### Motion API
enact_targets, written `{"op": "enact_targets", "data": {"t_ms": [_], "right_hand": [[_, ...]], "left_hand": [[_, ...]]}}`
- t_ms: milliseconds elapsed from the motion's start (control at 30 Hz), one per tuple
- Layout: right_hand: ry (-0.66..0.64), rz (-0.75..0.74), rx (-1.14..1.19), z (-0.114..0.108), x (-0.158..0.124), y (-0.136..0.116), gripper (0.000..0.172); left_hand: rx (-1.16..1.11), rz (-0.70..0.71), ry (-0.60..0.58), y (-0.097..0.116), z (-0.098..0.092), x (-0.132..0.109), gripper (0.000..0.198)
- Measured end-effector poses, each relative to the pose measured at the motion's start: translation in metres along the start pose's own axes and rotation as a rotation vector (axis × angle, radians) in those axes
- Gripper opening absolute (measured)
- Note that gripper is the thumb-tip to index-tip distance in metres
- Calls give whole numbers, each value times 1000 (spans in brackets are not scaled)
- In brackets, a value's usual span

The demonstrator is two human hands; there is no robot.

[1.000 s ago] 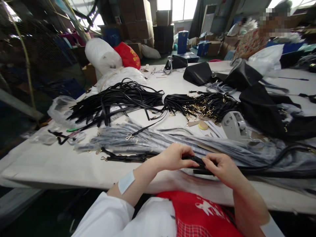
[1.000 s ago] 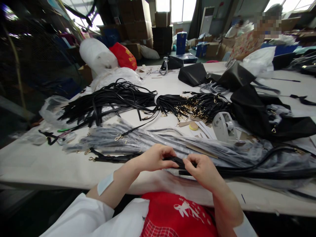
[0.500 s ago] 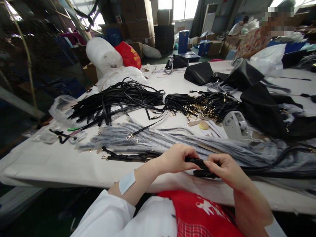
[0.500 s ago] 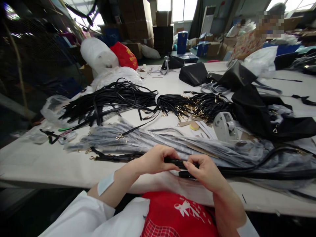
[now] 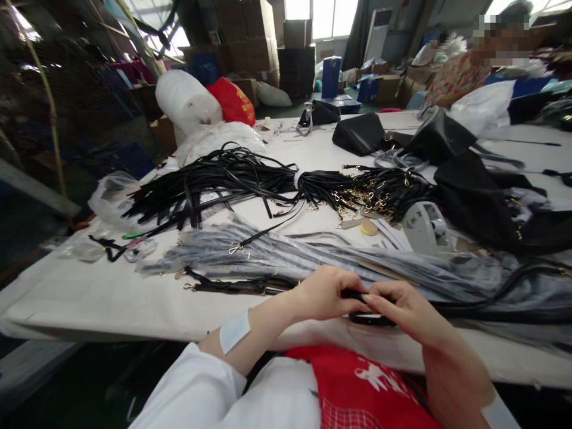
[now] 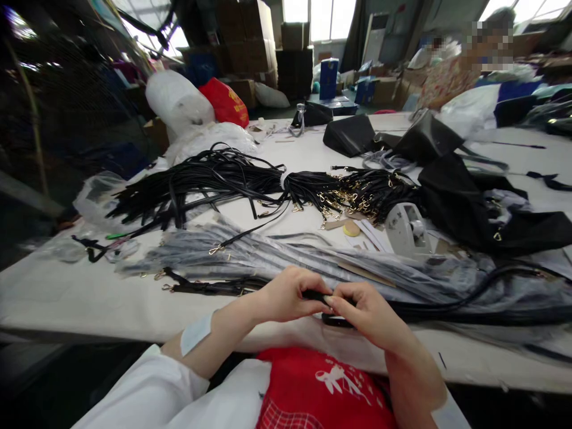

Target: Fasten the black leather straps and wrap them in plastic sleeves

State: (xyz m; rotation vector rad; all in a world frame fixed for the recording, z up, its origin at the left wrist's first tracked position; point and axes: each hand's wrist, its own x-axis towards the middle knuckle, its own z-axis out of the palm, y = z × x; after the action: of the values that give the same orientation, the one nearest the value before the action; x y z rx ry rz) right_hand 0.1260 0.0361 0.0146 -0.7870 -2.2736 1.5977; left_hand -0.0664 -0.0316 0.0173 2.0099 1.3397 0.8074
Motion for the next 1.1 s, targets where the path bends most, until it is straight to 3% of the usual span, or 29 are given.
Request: {"op": "enact_targets", "data": {"t_ms": [133,267,333,433,533,633,700,767,867,1000,1100], "right_hand": [[1,47,54,-3,-1,9,45],[88,66,175,-14,-5,14,37],[154,40,231,-16,-6,13,33],[144,-28,223,-10,-4,8,26],[75,-114,47,-3,-1,2,21],[-1,-170,-53,-1,-4,-3,21],[-11,-163,55,-2,-6,-4,29],[78,-124,132,-4,-6,-4,40],[185,-63,42,-5,-3,-5,45],[178,-24,-107,0,1,-9,42],[111,-47,-174,9,4,-12,43]], "left_hand": [[-10,19,39,0,-2,1,18],[34,-6,176,3,-24,-2,16],[72,-23,185,1,-33,-3,13],[117,-30,108,-5,-33,-4,13],[56,-31,20,-7,-24,-7,19],[-9,-68,5,-4,-24,-10,22],[27,-98,-7,-3,-30,-12,22],[92,-120,-38,-3,-36,-12,19],[112,-146,-68,-5,-40,-12,16],[11,-207,-116,-6,-28,-13,19],[2,-161,-164,-6,-13,-12,15]]}}
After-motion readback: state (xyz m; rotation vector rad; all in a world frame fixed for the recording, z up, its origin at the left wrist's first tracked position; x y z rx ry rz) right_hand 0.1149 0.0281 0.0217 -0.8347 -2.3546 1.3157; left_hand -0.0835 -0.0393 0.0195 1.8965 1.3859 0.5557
